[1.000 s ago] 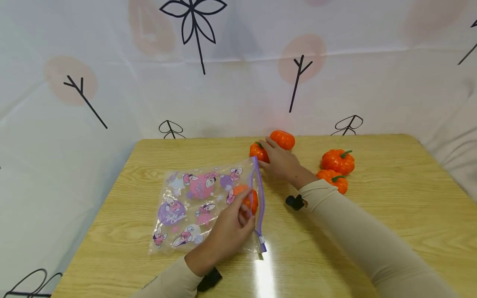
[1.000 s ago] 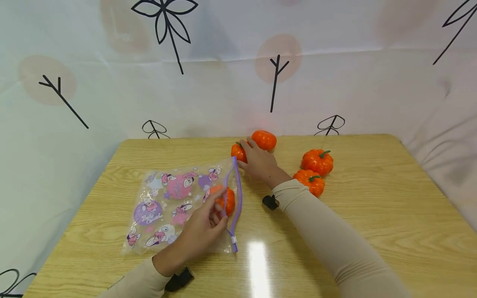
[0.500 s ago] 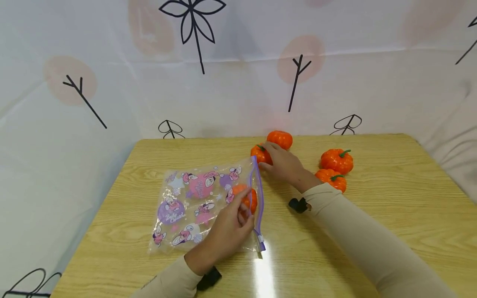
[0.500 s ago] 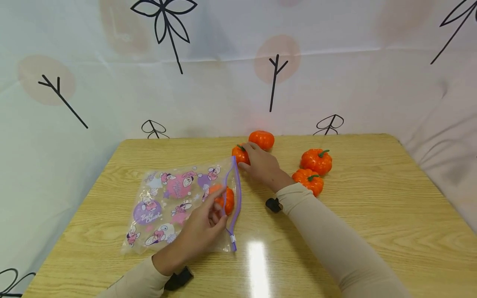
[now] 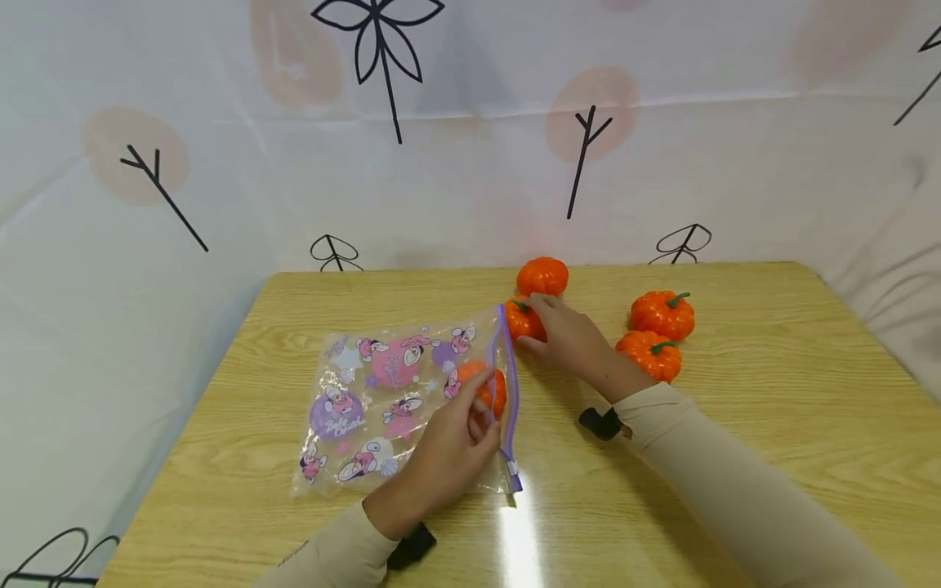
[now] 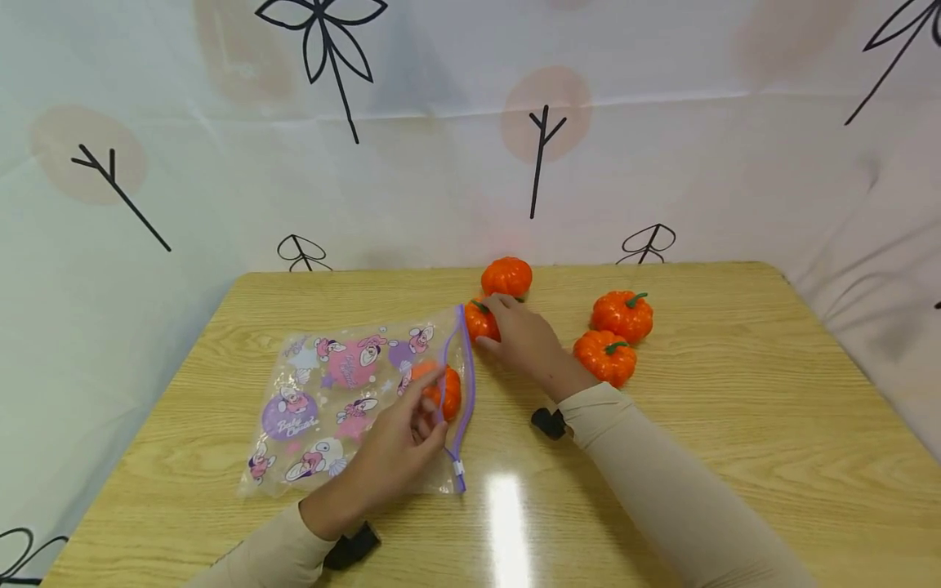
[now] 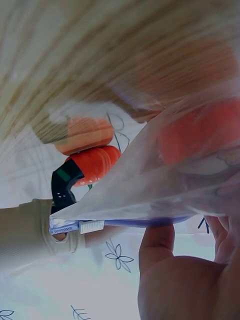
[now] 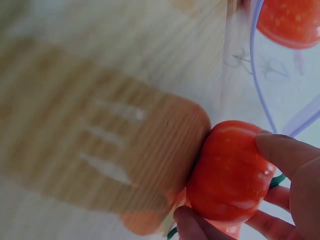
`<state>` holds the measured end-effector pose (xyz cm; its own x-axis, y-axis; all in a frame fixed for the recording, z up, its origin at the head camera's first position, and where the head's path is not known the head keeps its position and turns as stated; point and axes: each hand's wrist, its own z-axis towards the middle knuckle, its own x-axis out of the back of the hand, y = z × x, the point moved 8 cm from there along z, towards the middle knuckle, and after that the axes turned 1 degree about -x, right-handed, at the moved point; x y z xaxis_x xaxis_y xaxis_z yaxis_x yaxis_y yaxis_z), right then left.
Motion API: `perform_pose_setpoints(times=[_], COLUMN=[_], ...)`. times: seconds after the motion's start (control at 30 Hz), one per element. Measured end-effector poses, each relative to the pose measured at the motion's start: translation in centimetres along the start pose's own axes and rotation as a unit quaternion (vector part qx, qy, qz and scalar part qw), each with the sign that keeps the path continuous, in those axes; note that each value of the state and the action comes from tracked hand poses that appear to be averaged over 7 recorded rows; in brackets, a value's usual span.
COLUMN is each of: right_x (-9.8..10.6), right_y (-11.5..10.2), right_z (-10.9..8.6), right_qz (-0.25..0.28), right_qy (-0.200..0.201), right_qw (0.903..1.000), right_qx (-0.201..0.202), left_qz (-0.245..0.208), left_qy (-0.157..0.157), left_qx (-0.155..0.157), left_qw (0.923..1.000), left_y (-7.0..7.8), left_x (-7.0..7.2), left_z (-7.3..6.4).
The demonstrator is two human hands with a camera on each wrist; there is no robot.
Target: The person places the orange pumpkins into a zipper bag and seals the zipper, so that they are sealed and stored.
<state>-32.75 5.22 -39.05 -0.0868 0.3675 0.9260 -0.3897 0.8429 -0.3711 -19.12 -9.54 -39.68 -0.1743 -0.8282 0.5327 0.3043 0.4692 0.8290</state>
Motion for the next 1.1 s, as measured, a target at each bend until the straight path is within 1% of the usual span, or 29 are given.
perform_pose_setpoints(times=[0.23, 0.4, 0.6, 0.97, 1.1], right_x=[0.0, -0.2, -0.3, -0.1, -0.2], right_y=[0.1, 0.1, -0.1, -0.2, -0.6], right_z=[-1.3, -2.3, -3.4, -5.9, -6.6], right_qz=[0.006, 0.007, 0.008, -0.006, -0.013], right_qy=[0.014, 0.017, 0.021, 0.031, 0.038], right_qw=[0.9999, 0.9998, 0.9997, 0.9994, 0.9991], right_qx=[0.005, 0.001, 0.001, 0.013, 0.015], left_qz=[0.009, 0.006, 0.003, 0.016, 0.016], left_qy=[0.002, -0.001, -0.004, -0.004, -0.006], left_qx=[-0.001, 0.003, 0.001, -0.013, -0.008], left_qw=[1.0, 1.0, 1.0, 0.9998, 0.9998], left_y=[0.0, -0.1, -0.1, 0.1, 0.0], left_x=[0.0, -0.1, -0.2, -0.5, -0.5], left_z=[0.2, 0.1, 0.1, -0.1, -0.2])
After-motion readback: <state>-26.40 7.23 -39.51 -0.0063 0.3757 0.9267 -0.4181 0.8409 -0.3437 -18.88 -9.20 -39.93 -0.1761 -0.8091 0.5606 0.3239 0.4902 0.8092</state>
